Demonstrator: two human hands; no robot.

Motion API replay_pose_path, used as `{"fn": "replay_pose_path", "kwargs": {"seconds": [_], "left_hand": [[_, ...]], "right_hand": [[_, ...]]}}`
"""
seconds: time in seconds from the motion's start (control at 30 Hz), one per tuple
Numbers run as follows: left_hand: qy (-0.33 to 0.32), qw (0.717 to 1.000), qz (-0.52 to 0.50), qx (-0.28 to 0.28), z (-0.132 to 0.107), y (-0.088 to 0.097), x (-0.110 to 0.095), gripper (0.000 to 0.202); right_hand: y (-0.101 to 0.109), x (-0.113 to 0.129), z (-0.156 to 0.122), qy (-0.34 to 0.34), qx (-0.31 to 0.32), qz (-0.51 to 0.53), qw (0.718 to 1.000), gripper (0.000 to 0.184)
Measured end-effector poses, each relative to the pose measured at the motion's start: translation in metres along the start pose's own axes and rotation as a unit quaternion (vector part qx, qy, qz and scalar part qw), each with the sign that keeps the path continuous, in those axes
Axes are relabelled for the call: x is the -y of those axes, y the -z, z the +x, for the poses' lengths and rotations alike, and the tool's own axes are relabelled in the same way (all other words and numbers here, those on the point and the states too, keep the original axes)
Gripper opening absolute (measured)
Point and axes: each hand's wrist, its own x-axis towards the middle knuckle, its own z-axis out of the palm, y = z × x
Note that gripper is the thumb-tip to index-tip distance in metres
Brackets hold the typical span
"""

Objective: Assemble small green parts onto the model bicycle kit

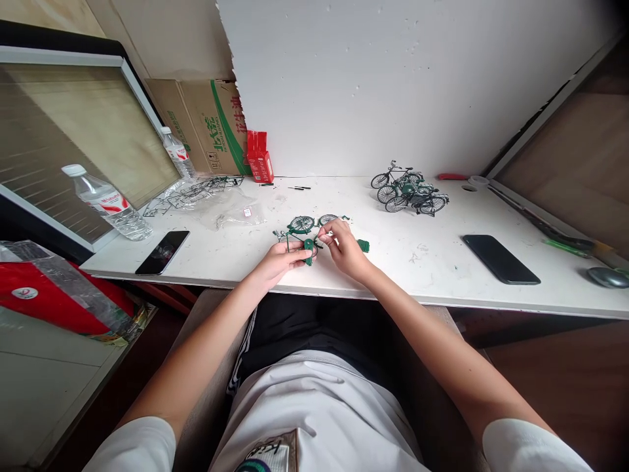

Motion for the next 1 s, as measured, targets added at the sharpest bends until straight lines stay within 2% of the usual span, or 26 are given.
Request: {"fn": "replay_pose_path", "kwargs": {"seconds": [0.27,0.47,0.63,0.8,1.0], "left_hand": [[-0.013,0.998,0.053,0.003,0.0027,-0.0013,0.0046,0.043],[-0.008,0.999,0.039,0.011,0.0023,-0.0025,0.0015,0.046],[-0.008,0.999,0.042,0.024,0.0021,-0.0007,0.0009,0.046],[0.003,0.998,0.052,0.026,0.0015,-0.0002,-0.0004,0.045],[-0.003,0.999,0.044,0.027,0.0037,0.0017,0.0027,0.044]], "right_hand": [[-0.007,0.0024,-0.0042,0.013,0.01,0.036,0.999,0.03],[-0.0056,0.0044,-0.0059,0.014,0.054,0.044,0.997,0.031],[-0.0045,0.0051,-0.007,0.018,0.061,0.054,0.996,0.034],[-0.0026,0.0016,-0.0057,0.023,0.068,0.065,0.995,0.028],[-0.0004,-0.0018,-0.0045,0.034,0.078,0.044,0.995,0.03]]}}
